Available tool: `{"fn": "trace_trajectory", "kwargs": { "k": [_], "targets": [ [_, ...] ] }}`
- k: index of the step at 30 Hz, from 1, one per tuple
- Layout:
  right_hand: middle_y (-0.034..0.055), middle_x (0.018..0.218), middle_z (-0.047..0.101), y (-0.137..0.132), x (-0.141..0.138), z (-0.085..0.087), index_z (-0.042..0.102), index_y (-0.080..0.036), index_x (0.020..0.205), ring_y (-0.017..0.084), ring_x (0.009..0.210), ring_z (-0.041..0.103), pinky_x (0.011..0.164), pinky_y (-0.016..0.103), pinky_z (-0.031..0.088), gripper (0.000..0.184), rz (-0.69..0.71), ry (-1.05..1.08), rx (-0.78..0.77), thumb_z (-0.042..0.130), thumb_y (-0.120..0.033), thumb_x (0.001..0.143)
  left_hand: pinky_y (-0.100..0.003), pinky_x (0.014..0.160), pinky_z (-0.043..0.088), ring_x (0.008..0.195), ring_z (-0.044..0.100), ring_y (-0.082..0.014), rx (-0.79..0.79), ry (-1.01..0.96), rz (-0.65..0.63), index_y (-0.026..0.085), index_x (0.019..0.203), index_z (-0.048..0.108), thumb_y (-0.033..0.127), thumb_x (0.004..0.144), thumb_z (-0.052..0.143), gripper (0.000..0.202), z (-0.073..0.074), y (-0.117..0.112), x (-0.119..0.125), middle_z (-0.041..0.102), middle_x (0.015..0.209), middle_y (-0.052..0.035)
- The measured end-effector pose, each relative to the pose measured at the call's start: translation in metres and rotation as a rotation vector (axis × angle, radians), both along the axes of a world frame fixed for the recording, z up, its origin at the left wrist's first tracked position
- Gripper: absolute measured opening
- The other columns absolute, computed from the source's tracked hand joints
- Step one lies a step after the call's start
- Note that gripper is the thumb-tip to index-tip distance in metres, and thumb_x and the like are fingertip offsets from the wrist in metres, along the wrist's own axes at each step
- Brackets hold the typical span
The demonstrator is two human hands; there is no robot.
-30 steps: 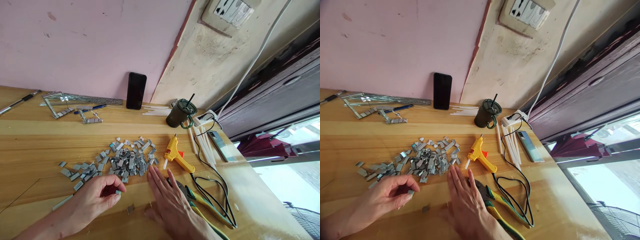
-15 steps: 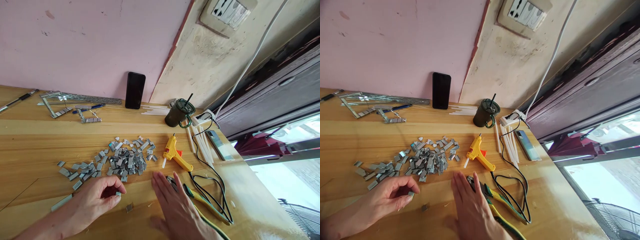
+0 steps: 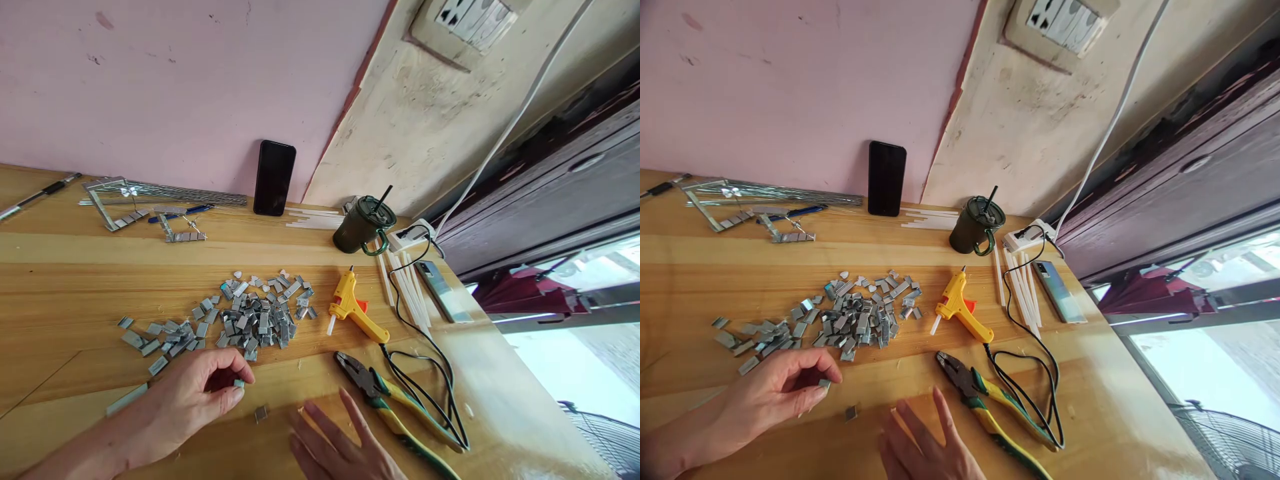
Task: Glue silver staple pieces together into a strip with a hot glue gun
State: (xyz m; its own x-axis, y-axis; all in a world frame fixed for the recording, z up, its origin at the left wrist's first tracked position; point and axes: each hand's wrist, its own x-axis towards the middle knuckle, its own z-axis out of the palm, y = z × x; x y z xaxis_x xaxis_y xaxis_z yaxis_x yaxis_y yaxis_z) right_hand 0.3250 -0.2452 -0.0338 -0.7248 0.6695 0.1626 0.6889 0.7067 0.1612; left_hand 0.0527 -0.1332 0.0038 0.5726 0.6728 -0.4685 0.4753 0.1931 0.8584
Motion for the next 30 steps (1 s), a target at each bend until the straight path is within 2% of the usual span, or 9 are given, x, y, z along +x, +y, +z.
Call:
{"fn": "trace_trajectory", "kwargs": {
  "k": [3, 6, 10, 15, 18, 20, 25, 28, 30],
  "targets": [
    [0.0128, 0.144, 0.050, 0.016, -0.002, 0.011, 0.048, -0.012, 0.138, 0.031, 0.131, 0.049, 0.115, 0.057, 0.025, 0.053, -0.182, -0.029, -0.131, 0.052, -0.036, 0.091, -0.023, 0.057, 0.034, 0.062, 0.039, -0.0131, -0.040, -0.026, 0.004, 0.020, 0.090, 0.064, 0.051, 0.077, 0.057, 0.034, -0.001, 0.001, 0.000, 0.044, 0.065, 0.0054],
    [0.0231, 0.144, 0.046, 0.029, -0.004, 0.029, 0.043, -0.001, 0.139, 0.039, 0.133, 0.044, 0.110, 0.066, 0.027, 0.067, -0.282, -0.026, -0.110, 0.056, -0.042, 0.089, -0.023, 0.059, 0.038, 0.063, 0.044, -0.0135, -0.074, -0.058, -0.008, 0.019, 0.095, 0.065, 0.054, 0.078, 0.057, 0.040, -0.004, 0.002, -0.001, 0.049, 0.067, 0.0038],
    [0.0087, 0.141, 0.055, 0.033, -0.007, 0.036, 0.045, -0.019, 0.141, 0.028, 0.132, 0.047, 0.113, 0.057, 0.030, 0.051, 0.000, -0.002, -0.166, 0.053, -0.029, 0.092, -0.024, 0.062, 0.041, 0.065, 0.050, -0.0143, -0.075, -0.086, -0.015, 0.019, 0.096, 0.065, 0.057, 0.083, 0.055, 0.042, -0.008, 0.003, -0.003, 0.054, 0.069, 0.0023],
    [0.0252, 0.142, 0.048, 0.036, -0.010, 0.025, 0.053, -0.003, 0.131, 0.042, 0.135, 0.039, 0.102, 0.070, 0.035, 0.054, -0.387, -0.004, -0.077, 0.057, -0.036, 0.088, -0.024, 0.063, 0.044, 0.065, 0.055, -0.0139, -0.142, -0.153, 0.002, 0.018, 0.093, 0.064, 0.064, 0.085, 0.051, 0.048, -0.010, 0.003, -0.003, 0.059, 0.070, 0.0013],
    [0.0078, 0.145, 0.050, 0.028, -0.020, 0.010, 0.052, -0.020, 0.134, 0.030, 0.144, 0.025, 0.112, 0.062, 0.026, 0.045, -0.054, 0.029, 0.008, 0.050, -0.032, 0.090, -0.026, 0.064, 0.046, 0.066, 0.057, -0.0147, -0.142, -0.167, 0.037, 0.018, 0.097, 0.065, 0.067, 0.085, 0.049, 0.053, -0.010, 0.003, -0.003, 0.062, 0.073, -0.0004],
    [-0.0047, 0.145, 0.051, 0.027, -0.027, 0.006, 0.051, -0.033, 0.133, 0.021, 0.143, 0.028, 0.116, 0.053, 0.026, 0.046, 0.016, 0.012, 0.052, 0.048, -0.018, 0.090, -0.027, 0.066, 0.048, 0.067, 0.058, -0.0155, -0.123, -0.168, 0.062, 0.017, 0.100, 0.066, 0.069, 0.083, 0.050, 0.057, -0.012, 0.002, -0.003, 0.063, 0.075, -0.0017],
    [0.0185, 0.140, 0.054, 0.038, -0.020, 0.033, 0.056, -0.009, 0.129, 0.036, 0.128, 0.050, 0.106, 0.060, 0.039, 0.044, -0.361, 0.000, -0.111, 0.054, -0.025, 0.089, -0.027, 0.065, 0.049, 0.068, 0.058, -0.0157, -0.076, -0.164, 0.050, 0.017, 0.099, 0.068, 0.065, 0.085, 0.048, 0.053, -0.013, 0.002, -0.005, 0.064, 0.081, -0.0031],
    [0.0125, 0.133, 0.062, 0.026, -0.003, 0.035, 0.060, -0.013, 0.124, 0.032, 0.128, 0.052, 0.113, 0.060, 0.028, 0.036, -0.155, 0.018, -0.155, 0.051, -0.027, 0.092, -0.028, 0.068, 0.048, 0.070, 0.058, -0.0158, -0.075, -0.123, 0.028, 0.018, 0.098, 0.067, 0.061, 0.086, 0.050, 0.048, -0.009, 0.003, -0.005, 0.062, 0.079, -0.0018],
    [0.0122, 0.116, 0.072, 0.012, 0.006, 0.027, 0.066, -0.015, 0.111, 0.032, 0.119, 0.059, 0.116, 0.064, 0.011, 0.035, -0.057, 0.104, -0.044, 0.046, -0.039, 0.096, -0.028, 0.069, 0.048, 0.072, 0.057, -0.0163, -0.086, -0.116, 0.015, 0.018, 0.098, 0.066, 0.060, 0.087, 0.050, 0.047, -0.006, 0.004, -0.004, 0.062, 0.078, -0.0015]
  ]
}}
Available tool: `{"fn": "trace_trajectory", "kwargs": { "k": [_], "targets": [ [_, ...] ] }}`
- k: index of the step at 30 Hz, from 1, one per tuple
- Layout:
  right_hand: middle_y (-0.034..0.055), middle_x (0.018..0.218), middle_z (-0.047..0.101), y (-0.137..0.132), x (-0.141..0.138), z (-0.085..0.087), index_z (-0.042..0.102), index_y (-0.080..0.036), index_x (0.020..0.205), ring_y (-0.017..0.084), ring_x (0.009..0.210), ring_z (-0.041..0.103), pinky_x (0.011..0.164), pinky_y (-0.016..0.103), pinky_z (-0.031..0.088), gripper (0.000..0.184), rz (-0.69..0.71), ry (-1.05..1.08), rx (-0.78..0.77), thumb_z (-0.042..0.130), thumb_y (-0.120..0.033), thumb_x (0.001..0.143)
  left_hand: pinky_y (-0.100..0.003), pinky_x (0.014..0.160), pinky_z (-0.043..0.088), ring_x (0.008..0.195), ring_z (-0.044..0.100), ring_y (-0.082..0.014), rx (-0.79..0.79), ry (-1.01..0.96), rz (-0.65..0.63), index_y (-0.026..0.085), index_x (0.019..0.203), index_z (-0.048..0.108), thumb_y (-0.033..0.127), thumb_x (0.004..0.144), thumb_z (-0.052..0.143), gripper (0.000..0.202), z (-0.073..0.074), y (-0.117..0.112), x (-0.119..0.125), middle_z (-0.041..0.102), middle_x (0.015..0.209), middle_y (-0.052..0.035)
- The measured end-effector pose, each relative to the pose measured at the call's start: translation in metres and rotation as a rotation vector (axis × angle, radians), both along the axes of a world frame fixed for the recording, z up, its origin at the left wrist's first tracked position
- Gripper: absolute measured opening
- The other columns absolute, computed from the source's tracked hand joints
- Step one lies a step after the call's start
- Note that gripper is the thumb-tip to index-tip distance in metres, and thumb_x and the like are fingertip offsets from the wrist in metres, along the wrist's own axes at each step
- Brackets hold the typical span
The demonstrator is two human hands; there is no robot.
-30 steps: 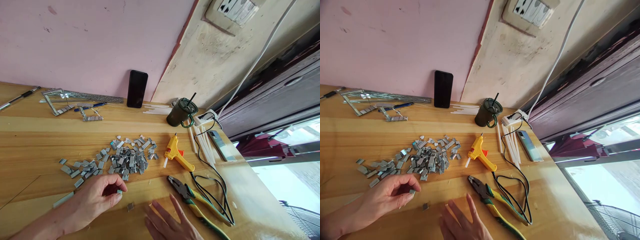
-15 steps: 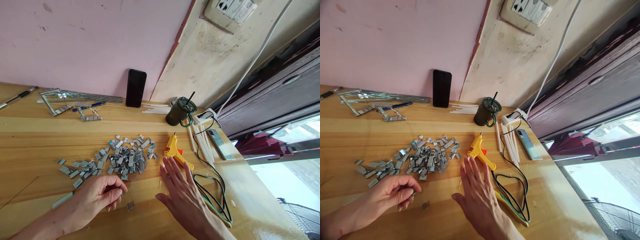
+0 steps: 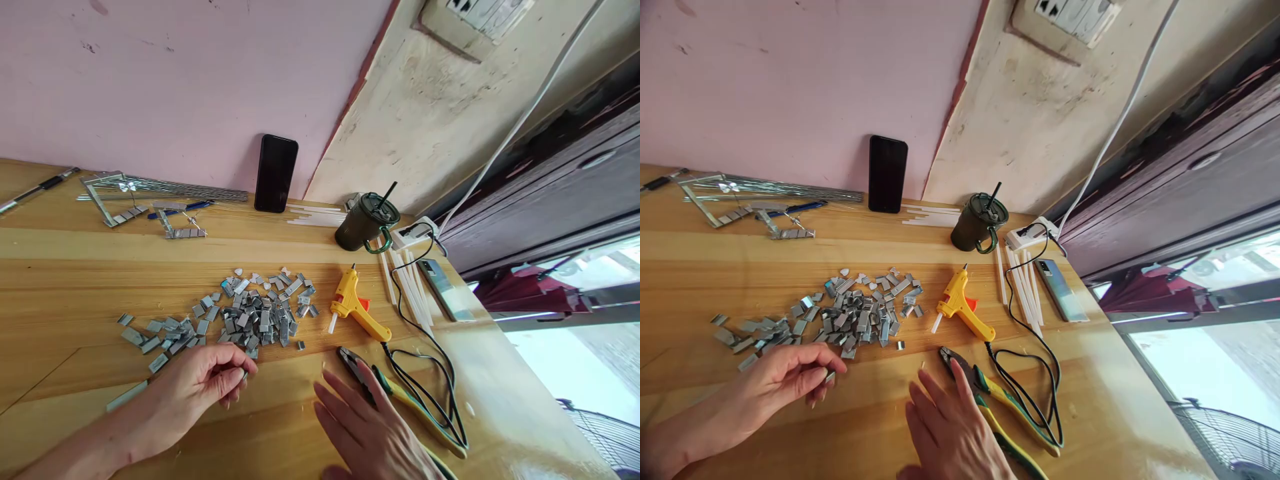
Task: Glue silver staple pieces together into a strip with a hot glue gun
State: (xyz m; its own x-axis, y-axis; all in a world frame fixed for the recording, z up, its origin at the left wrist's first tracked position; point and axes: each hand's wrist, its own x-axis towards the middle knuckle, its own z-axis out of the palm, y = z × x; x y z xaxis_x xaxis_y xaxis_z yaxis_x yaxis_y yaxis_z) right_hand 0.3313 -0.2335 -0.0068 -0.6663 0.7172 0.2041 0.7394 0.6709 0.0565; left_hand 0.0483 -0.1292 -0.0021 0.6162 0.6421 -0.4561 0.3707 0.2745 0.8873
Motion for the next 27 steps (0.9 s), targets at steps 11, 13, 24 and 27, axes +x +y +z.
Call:
{"fn": "trace_trajectory", "kwargs": {
  "k": [11, 13, 24, 27],
  "targets": [
    [0.0221, 0.145, 0.045, 0.045, -0.030, 0.013, 0.057, -0.009, 0.127, 0.038, 0.132, 0.045, 0.101, 0.065, 0.041, 0.045, -0.352, -0.048, -0.054, 0.059, -0.035, 0.090, -0.027, 0.068, 0.044, 0.070, 0.054, -0.0167, 0.031, 0.001, 0.001, 0.019, 0.095, 0.064, 0.056, 0.084, 0.053, 0.040, -0.002, -0.004, 0.003, 0.060, 0.075, -0.0001],
    [0.0193, 0.143, 0.049, 0.052, -0.035, 0.011, 0.061, -0.015, 0.121, 0.038, 0.132, 0.046, 0.101, 0.065, 0.041, 0.035, -0.348, 0.028, -0.067, 0.060, -0.027, 0.089, -0.026, 0.065, 0.042, 0.070, 0.051, -0.0161, 0.035, 0.030, 0.018, 0.020, 0.093, 0.063, 0.052, 0.081, 0.057, 0.035, -0.001, -0.005, 0.005, 0.058, 0.074, 0.0013],
    [0.0164, 0.121, 0.064, 0.051, -0.049, -0.003, 0.059, -0.018, 0.075, 0.032, 0.115, 0.057, 0.093, 0.052, 0.050, 0.016, -0.302, 0.408, -0.074, 0.055, -0.006, 0.085, -0.024, 0.064, 0.044, 0.065, 0.054, -0.0133, -0.064, -0.004, 0.039, 0.021, 0.079, 0.054, 0.033, 0.076, 0.060, 0.014, 0.004, -0.012, 0.010, 0.059, 0.067, 0.0047],
    [0.0085, 0.091, 0.069, 0.044, -0.056, 0.004, 0.058, -0.019, 0.077, 0.021, 0.082, 0.065, 0.073, 0.033, 0.054, 0.015, -0.285, 0.576, -0.229, 0.054, -0.006, 0.085, -0.025, 0.065, 0.047, 0.066, 0.058, -0.0145, -0.076, -0.057, 0.061, 0.020, 0.086, 0.057, 0.038, 0.079, 0.058, 0.019, 0.000, -0.012, 0.009, 0.064, 0.070, 0.0023]
  ]
}}
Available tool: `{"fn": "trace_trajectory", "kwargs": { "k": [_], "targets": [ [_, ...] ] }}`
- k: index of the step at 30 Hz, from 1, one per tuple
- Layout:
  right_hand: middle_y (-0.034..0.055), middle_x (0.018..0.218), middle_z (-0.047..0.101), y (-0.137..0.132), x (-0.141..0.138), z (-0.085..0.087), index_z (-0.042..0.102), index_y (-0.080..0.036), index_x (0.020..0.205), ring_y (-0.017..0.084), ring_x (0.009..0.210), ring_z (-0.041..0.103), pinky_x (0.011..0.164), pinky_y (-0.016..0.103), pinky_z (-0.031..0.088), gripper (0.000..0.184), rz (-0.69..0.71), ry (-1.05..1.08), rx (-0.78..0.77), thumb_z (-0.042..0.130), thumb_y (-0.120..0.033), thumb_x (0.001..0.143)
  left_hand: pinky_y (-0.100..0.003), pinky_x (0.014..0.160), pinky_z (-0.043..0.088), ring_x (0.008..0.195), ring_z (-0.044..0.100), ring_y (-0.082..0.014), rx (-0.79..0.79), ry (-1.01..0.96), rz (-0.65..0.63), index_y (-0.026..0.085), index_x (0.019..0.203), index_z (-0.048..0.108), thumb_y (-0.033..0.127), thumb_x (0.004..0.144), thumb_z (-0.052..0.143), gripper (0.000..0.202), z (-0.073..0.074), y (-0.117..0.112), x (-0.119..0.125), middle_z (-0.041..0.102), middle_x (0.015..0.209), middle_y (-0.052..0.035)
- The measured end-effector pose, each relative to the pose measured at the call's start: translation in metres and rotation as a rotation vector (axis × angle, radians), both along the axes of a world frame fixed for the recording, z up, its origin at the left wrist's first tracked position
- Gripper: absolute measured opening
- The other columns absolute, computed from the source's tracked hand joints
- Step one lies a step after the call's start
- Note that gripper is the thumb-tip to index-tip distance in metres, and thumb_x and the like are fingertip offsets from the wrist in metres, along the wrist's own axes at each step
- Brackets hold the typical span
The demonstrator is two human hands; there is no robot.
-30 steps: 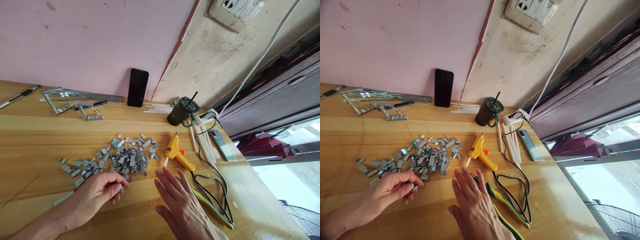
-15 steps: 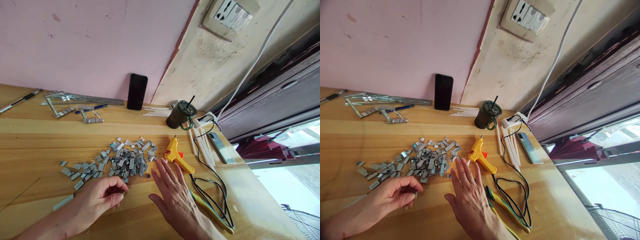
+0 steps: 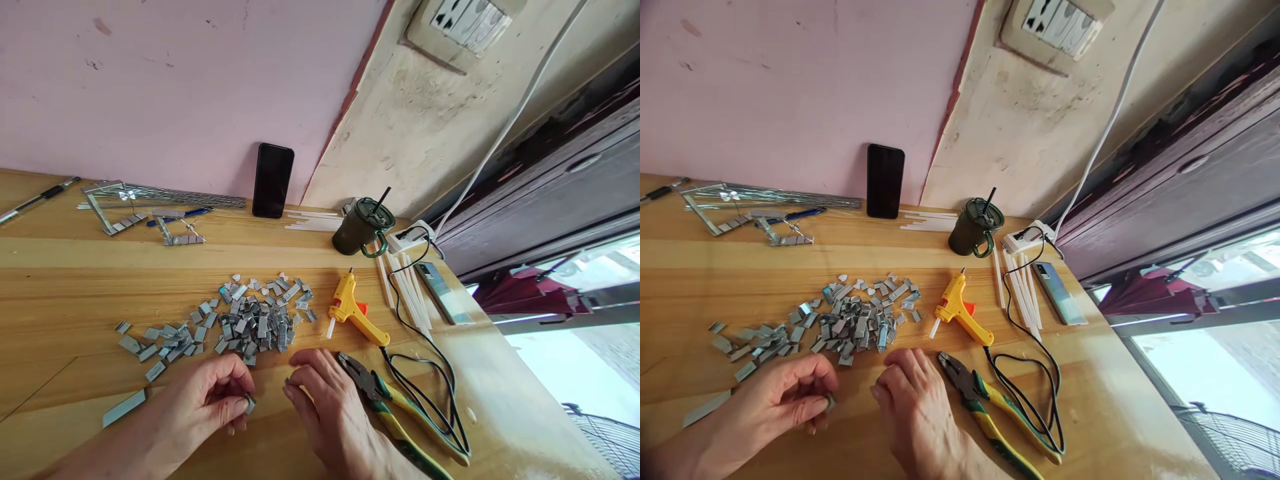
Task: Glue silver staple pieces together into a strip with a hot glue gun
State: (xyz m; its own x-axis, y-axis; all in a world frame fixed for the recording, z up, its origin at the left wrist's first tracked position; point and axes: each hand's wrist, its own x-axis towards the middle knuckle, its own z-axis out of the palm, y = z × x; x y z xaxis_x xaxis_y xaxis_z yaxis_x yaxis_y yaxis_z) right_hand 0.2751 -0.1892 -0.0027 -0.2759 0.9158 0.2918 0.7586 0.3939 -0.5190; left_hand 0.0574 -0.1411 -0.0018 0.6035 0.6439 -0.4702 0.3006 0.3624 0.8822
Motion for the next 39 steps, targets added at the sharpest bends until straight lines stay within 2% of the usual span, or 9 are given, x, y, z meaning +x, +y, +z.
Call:
{"fn": "trace_trajectory", "kwargs": {
  "k": [3, 6, 13, 18, 22, 26, 30, 36, 39],
  "targets": [
    [-0.0005, 0.068, 0.063, -0.002, -0.004, 0.003, 0.057, -0.019, 0.076, 0.013, 0.060, 0.059, 0.057, 0.022, 0.048, 0.016, 0.017, 0.137, -0.239, 0.057, -0.004, 0.081, -0.026, 0.068, 0.049, 0.070, 0.062, -0.0151, 0.062, 0.033, 0.013, 0.019, 0.100, 0.064, 0.039, 0.081, 0.056, 0.029, -0.004, 0.000, 0.000, 0.069, 0.081, -0.0005],
    [-0.0018, 0.067, 0.061, -0.002, -0.006, 0.002, 0.057, -0.019, 0.073, 0.012, 0.059, 0.057, 0.056, 0.020, 0.045, 0.018, 0.013, 0.171, -0.354, 0.060, -0.002, 0.077, -0.024, 0.069, 0.049, 0.072, 0.063, -0.0151, 0.123, 0.064, -0.009, 0.020, 0.095, 0.068, 0.035, 0.079, 0.055, 0.025, -0.008, 0.000, 0.000, 0.069, 0.081, 0.0003],
    [0.0033, 0.081, 0.059, -0.007, -0.003, -0.005, 0.056, -0.019, 0.083, 0.014, 0.066, 0.057, 0.059, 0.022, 0.047, 0.013, 0.066, 0.116, -0.160, 0.052, -0.007, 0.084, -0.021, 0.068, 0.046, 0.076, 0.061, -0.0140, 0.115, 0.193, -0.077, 0.021, 0.089, 0.065, 0.028, 0.079, 0.058, 0.014, -0.007, -0.003, -0.003, 0.066, 0.079, 0.0043],
    [0.0033, 0.085, 0.061, -0.010, 0.011, -0.003, 0.056, -0.021, 0.089, 0.015, 0.064, 0.060, 0.058, 0.024, 0.048, 0.010, -0.005, -0.033, -0.141, 0.057, -0.011, 0.085, -0.020, 0.067, 0.045, 0.073, 0.059, -0.0121, 0.367, 0.304, -0.207, 0.024, 0.081, 0.068, 0.029, 0.082, 0.059, 0.011, -0.001, -0.003, 0.001, 0.059, 0.083, 0.0036],
    [0.0033, 0.086, 0.062, -0.012, 0.017, 0.001, 0.058, -0.020, 0.092, 0.016, 0.066, 0.062, 0.058, 0.025, 0.049, 0.011, -0.069, -0.086, -0.099, 0.059, -0.012, 0.085, -0.018, 0.066, 0.048, 0.076, 0.064, -0.0136, 0.563, 0.367, -0.268, 0.025, 0.083, 0.071, 0.024, 0.082, 0.061, 0.010, -0.004, -0.003, 0.003, 0.063, 0.084, 0.0016],
    [0.0035, 0.083, 0.063, -0.003, 0.007, -0.001, 0.063, -0.019, 0.091, 0.019, 0.069, 0.064, 0.058, 0.027, 0.050, 0.018, -0.049, -0.203, -0.132, 0.068, -0.009, 0.077, -0.019, 0.066, 0.051, 0.076, 0.068, -0.0156, 0.804, 0.385, -0.288, 0.027, 0.089, 0.072, 0.020, 0.081, 0.065, 0.013, -0.013, -0.004, 0.001, 0.069, 0.084, 0.0014],
    [0.0039, 0.080, 0.064, 0.008, -0.001, -0.004, 0.064, -0.018, 0.079, 0.018, 0.067, 0.064, 0.057, 0.025, 0.049, 0.009, -0.030, -0.313, -0.181, 0.067, -0.009, 0.080, -0.018, 0.064, 0.052, 0.075, 0.070, -0.0157, 0.912, 0.392, -0.291, 0.029, 0.087, 0.072, 0.017, 0.079, 0.068, 0.015, -0.020, -0.007, -0.001, 0.072, 0.085, 0.0023],
    [0.0001, 0.077, 0.064, 0.003, 0.001, 0.006, 0.066, -0.019, 0.077, 0.013, 0.069, 0.063, 0.061, 0.020, 0.047, 0.016, 0.103, -0.156, -0.291, 0.059, -0.009, 0.087, -0.019, 0.064, 0.053, 0.075, 0.069, -0.0153, 0.976, 0.389, -0.291, 0.028, 0.089, 0.071, 0.016, 0.082, 0.065, 0.015, -0.023, -0.007, -0.001, 0.072, 0.085, 0.0021],
    [0.0004, 0.078, 0.064, -0.001, 0.000, 0.007, 0.068, -0.019, 0.077, 0.013, 0.067, 0.063, 0.060, 0.020, 0.046, 0.013, 0.106, -0.159, -0.325, 0.062, -0.011, 0.085, -0.019, 0.063, 0.052, 0.073, 0.069, -0.0150, 1.063, 0.376, -0.319, 0.028, 0.093, 0.070, 0.016, 0.085, 0.059, 0.019, -0.023, -0.009, 0.000, 0.070, 0.085, 0.0014]
  ]
}}
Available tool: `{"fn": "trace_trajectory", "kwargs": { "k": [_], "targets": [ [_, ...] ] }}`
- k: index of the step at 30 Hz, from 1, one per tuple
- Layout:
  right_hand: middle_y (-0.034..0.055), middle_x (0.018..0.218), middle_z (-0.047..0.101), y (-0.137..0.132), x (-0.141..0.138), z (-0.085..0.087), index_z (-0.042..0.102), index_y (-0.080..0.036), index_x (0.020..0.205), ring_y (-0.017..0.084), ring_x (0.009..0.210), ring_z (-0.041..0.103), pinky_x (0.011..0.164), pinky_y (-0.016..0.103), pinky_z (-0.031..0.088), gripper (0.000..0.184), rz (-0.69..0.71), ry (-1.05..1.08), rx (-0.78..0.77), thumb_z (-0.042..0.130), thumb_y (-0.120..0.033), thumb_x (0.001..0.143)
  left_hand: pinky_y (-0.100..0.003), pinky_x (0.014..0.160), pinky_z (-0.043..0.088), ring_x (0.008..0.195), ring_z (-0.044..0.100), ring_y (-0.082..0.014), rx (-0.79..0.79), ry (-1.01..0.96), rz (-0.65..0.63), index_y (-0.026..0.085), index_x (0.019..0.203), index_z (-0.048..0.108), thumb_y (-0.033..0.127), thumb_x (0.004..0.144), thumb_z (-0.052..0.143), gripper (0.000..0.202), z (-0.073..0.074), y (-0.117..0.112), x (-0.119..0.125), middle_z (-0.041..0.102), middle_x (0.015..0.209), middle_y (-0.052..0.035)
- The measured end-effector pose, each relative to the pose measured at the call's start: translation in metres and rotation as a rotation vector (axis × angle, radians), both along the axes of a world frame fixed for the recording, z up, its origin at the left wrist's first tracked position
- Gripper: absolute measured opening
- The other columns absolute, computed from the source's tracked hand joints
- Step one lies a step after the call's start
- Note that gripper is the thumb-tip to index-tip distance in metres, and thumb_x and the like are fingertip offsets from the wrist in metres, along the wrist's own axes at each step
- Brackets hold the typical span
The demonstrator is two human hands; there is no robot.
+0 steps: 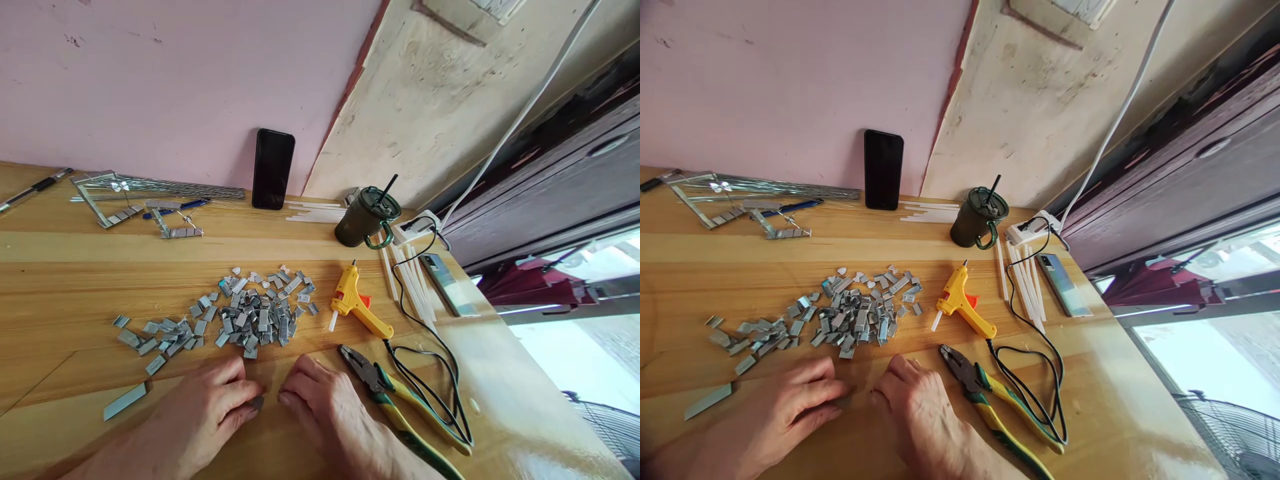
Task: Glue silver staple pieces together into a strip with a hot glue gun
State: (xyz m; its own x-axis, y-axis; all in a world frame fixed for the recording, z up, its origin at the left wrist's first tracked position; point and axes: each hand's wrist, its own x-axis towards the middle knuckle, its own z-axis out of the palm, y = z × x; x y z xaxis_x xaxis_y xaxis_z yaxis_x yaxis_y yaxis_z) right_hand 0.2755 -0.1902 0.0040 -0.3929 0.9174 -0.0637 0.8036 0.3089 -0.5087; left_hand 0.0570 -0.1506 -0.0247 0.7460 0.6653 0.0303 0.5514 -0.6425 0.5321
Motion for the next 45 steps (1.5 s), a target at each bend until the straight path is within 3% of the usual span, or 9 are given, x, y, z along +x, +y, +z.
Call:
{"fn": "trace_trajectory", "kwargs": {
  "k": [3, 8, 14, 20, 24, 28, 35, 41, 45],
  "targets": [
    [0.0010, 0.076, 0.063, -0.001, 0.001, -0.004, 0.068, -0.020, 0.076, 0.014, 0.066, 0.063, 0.058, 0.022, 0.045, 0.014, -0.034, -0.062, 0.022, 0.062, -0.013, 0.086, -0.021, 0.058, 0.050, 0.069, 0.067, -0.0155, 0.092, 0.020, -0.033, 0.028, 0.097, 0.069, 0.012, 0.087, 0.052, 0.025, 0.001, -0.004, 0.002, 0.068, 0.085, 0.0000],
    [0.0026, 0.073, 0.062, -0.002, 0.012, -0.003, 0.065, -0.018, 0.074, 0.017, 0.064, 0.062, 0.058, 0.025, 0.044, 0.014, -0.176, -0.108, 0.101, 0.058, -0.013, 0.086, -0.026, 0.056, 0.045, 0.065, 0.065, -0.0181, 0.201, 0.055, -0.022, 0.024, 0.081, 0.065, 0.005, 0.085, 0.046, 0.027, 0.005, -0.007, 0.006, 0.065, 0.077, -0.0011],
    [0.0040, 0.083, 0.063, -0.002, 0.014, 0.001, 0.066, -0.020, 0.097, 0.017, 0.069, 0.061, 0.060, 0.026, 0.045, 0.023, 0.034, -0.093, 0.078, 0.051, -0.007, 0.085, -0.028, 0.056, 0.044, 0.062, 0.064, -0.0184, 0.234, 0.097, -0.081, 0.021, 0.082, 0.063, 0.002, 0.083, 0.047, 0.025, 0.009, -0.005, 0.007, 0.065, 0.075, -0.0010],
    [0.0021, 0.082, 0.065, -0.003, 0.008, -0.004, 0.065, -0.018, 0.084, 0.016, 0.073, 0.064, 0.062, 0.024, 0.047, 0.009, -0.003, -0.065, 0.000, 0.065, -0.010, 0.082, -0.027, 0.055, 0.043, 0.061, 0.062, -0.0168, 0.252, 0.087, -0.061, 0.021, 0.073, 0.060, 0.001, 0.080, 0.049, 0.024, 0.009, -0.005, 0.008, 0.064, 0.073, -0.0003],
    [0.0002, 0.078, 0.065, -0.005, 0.007, -0.002, 0.063, -0.019, 0.078, 0.017, 0.067, 0.063, 0.058, 0.025, 0.046, 0.015, -0.017, -0.085, 0.018, 0.076, -0.015, 0.073, -0.028, 0.062, 0.049, 0.069, 0.067, -0.0190, 0.221, 0.174, -0.065, 0.020, 0.078, 0.063, 0.003, 0.073, 0.062, 0.018, 0.013, -0.004, 0.007, 0.067, 0.078, -0.0007],
    [0.0010, 0.081, 0.066, -0.005, 0.005, -0.001, 0.064, -0.019, 0.089, 0.017, 0.069, 0.063, 0.058, 0.025, 0.045, 0.019, 0.030, -0.072, 0.041, 0.071, -0.010, 0.074, -0.029, 0.060, 0.051, 0.069, 0.068, -0.0207, 0.254, 0.224, -0.064, 0.020, 0.078, 0.065, 0.005, 0.071, 0.066, 0.017, 0.016, -0.004, 0.007, 0.069, 0.078, -0.0018],
    [0.0013, 0.083, 0.065, -0.010, 0.000, -0.013, 0.063, -0.019, 0.087, 0.016, 0.070, 0.062, 0.061, 0.024, 0.046, 0.011, 0.059, -0.015, 0.047, 0.061, -0.009, 0.082, -0.029, 0.058, 0.053, 0.066, 0.070, -0.0207, 0.367, 0.103, -0.032, 0.021, 0.076, 0.063, 0.001, 0.071, 0.052, 0.023, 0.014, -0.007, 0.009, 0.072, 0.078, -0.0041],
    [-0.0007, 0.080, 0.065, -0.011, 0.002, -0.003, 0.065, -0.020, 0.089, 0.016, 0.067, 0.062, 0.058, 0.025, 0.045, 0.015, 0.058, -0.036, 0.067, 0.075, -0.019, 0.077, -0.022, 0.062, 0.052, 0.070, 0.070, -0.0161, 0.229, -0.064, 0.087, 0.026, 0.085, 0.058, 0.014, 0.086, 0.048, 0.016, -0.001, -0.015, 0.000, 0.071, 0.083, 0.0007],
    [0.0020, 0.078, 0.067, -0.006, 0.025, 0.014, 0.065, -0.020, 0.091, 0.017, 0.070, 0.064, 0.061, 0.026, 0.048, 0.005, -0.085, -0.028, 0.177, 0.064, -0.023, 0.087, -0.017, 0.061, 0.050, 0.065, 0.068, -0.0134, 0.000, -0.154, 0.109, 0.028, 0.084, 0.059, 0.022, 0.087, 0.054, 0.008, -0.006, -0.013, 0.000, 0.069, 0.075, 0.0044]
  ]
}}
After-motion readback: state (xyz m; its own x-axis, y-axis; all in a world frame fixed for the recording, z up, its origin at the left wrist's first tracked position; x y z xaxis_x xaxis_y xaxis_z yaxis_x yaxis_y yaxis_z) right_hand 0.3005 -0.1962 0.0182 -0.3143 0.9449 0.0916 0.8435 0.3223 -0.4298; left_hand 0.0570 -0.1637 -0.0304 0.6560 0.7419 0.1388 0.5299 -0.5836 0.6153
